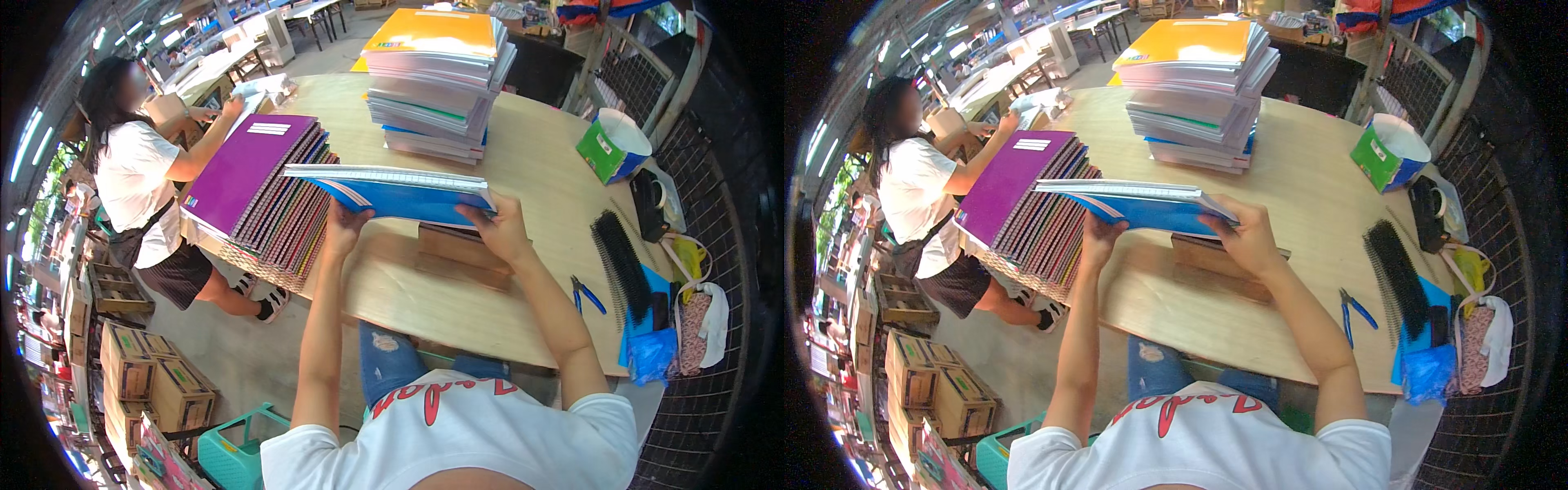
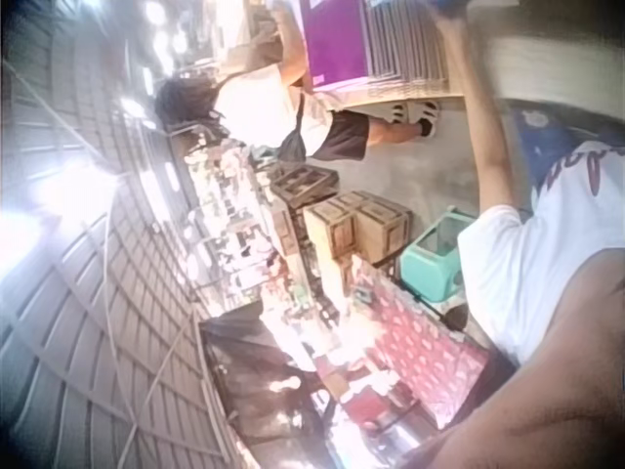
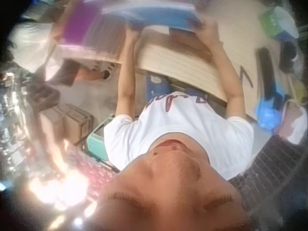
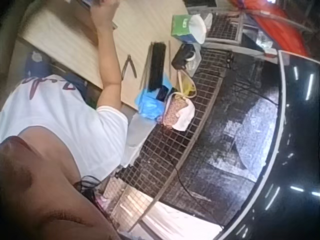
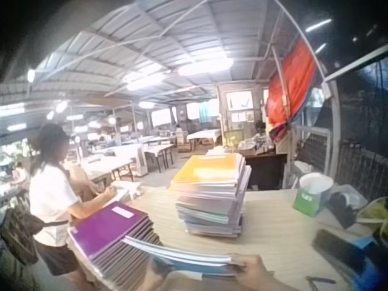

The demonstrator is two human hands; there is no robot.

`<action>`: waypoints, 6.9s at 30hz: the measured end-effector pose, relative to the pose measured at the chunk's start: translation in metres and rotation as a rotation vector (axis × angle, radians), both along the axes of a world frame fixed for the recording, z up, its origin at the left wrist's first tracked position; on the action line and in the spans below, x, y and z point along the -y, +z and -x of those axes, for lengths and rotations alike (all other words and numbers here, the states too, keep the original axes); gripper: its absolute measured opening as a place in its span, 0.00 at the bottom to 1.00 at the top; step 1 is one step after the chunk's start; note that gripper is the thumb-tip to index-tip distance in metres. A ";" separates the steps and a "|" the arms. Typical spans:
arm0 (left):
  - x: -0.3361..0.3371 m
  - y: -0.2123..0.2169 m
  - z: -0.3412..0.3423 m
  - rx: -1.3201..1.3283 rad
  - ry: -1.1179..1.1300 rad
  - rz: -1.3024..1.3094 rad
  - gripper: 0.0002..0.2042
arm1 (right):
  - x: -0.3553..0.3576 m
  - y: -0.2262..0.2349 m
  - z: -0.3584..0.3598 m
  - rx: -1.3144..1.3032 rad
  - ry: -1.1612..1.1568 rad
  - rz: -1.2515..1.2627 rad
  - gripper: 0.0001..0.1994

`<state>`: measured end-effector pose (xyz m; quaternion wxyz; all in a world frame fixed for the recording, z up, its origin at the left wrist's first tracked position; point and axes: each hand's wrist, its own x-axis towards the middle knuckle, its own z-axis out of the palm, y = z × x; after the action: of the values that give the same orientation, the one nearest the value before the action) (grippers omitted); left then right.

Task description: The person assembles spiral notebooks by threading a plastic coil through the pre-punched holes of a notebook, crimping the ends of the coil with a pair of pliers, and then stacking the completed notebooks onto a pile on a table.

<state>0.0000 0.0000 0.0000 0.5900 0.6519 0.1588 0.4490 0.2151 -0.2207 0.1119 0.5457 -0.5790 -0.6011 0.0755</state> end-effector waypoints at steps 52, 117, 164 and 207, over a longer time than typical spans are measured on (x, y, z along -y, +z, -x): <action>0.098 0.018 -0.047 -0.141 -0.327 0.057 0.45 | 0.105 -0.201 -0.049 -0.607 -0.392 -0.097 0.32; 0.219 0.140 -0.165 -0.250 0.036 -1.087 0.06 | 0.219 -0.075 -0.200 0.447 -0.900 0.424 0.09; 0.217 0.139 -0.165 -0.226 0.062 -1.038 0.08 | 0.152 0.060 -0.090 0.253 -0.142 0.295 0.09; 0.225 0.141 -0.148 -0.297 -0.101 -1.081 0.10 | -0.031 -0.057 -0.104 0.521 0.248 0.688 0.28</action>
<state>0.1482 -0.2251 0.1415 0.1638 0.9246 -0.0439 0.3411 0.3190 -0.1902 0.0553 0.1389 -0.6500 -0.7232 0.1875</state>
